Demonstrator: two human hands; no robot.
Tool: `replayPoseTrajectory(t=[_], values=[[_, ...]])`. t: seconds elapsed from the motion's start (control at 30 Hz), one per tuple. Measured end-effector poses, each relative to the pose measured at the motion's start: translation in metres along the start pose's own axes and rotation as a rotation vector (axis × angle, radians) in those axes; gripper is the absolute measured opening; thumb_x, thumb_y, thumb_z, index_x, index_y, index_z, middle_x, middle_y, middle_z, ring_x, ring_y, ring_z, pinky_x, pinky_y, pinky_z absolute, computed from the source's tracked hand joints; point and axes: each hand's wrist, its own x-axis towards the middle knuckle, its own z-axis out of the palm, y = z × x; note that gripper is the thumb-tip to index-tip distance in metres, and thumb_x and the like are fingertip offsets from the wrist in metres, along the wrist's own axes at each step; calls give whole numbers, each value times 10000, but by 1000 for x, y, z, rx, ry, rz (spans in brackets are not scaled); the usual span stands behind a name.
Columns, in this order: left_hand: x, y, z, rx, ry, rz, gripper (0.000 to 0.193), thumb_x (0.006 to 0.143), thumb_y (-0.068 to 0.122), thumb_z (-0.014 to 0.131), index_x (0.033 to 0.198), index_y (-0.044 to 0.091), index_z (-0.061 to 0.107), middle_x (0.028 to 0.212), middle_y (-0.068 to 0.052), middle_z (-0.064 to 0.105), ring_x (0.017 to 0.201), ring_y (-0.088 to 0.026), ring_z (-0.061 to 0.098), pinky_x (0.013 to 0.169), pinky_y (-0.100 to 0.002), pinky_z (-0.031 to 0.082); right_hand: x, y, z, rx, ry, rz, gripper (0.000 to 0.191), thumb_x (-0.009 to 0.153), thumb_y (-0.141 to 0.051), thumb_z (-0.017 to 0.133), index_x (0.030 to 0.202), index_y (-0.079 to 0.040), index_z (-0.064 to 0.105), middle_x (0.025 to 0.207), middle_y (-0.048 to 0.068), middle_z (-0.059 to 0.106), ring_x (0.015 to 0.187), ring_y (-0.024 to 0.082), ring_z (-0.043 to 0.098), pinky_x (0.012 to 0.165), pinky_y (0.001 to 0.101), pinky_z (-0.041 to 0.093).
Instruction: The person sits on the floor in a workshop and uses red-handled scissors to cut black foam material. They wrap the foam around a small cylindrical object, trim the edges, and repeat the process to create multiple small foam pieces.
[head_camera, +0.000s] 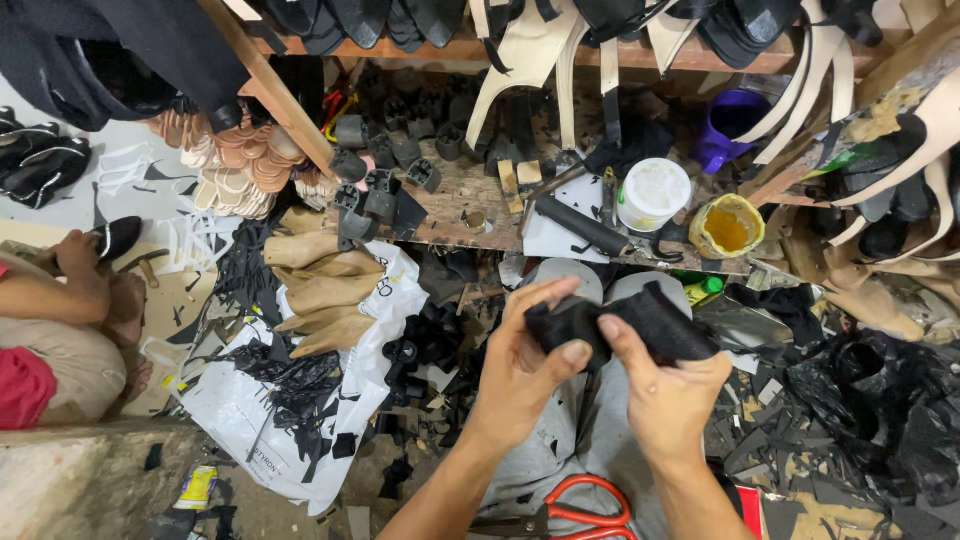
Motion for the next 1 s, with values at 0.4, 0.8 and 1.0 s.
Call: replayPoseTrajectory(t=[0.4, 0.8, 1.0], values=[[9, 14, 1, 116, 59, -61, 785, 900, 14, 742, 1579, -41, 353, 1317, -131, 632, 1183, -158, 620, 1067, -310, 510, 31, -37, -42, -660, -570, 621, 309, 960, -252, 702, 841, -6, 846, 773, 165, 759, 578, 247, 710, 593, 329, 546], [4, 36, 8, 507, -68, 39, 833, 865, 85, 793, 1574, -27, 370, 1215, -162, 737, 1089, -160, 720, 974, -300, 561, 35, -76, -16, -507, -331, -568, 341, 687, -134, 805, 1010, -46, 736, 1162, 149, 669, 1252, 375, 497, 1113, 509, 320], [4, 39, 10, 550, -43, 42, 770, 859, 105, 811, 1515, -41, 436, 1195, -175, 744, 1073, -175, 728, 946, -312, 572, 32, -57, -8, -350, -342, -514, 139, 725, -59, 853, 819, -79, 753, 860, 28, 727, 943, 173, 711, 1167, 459, 454]])
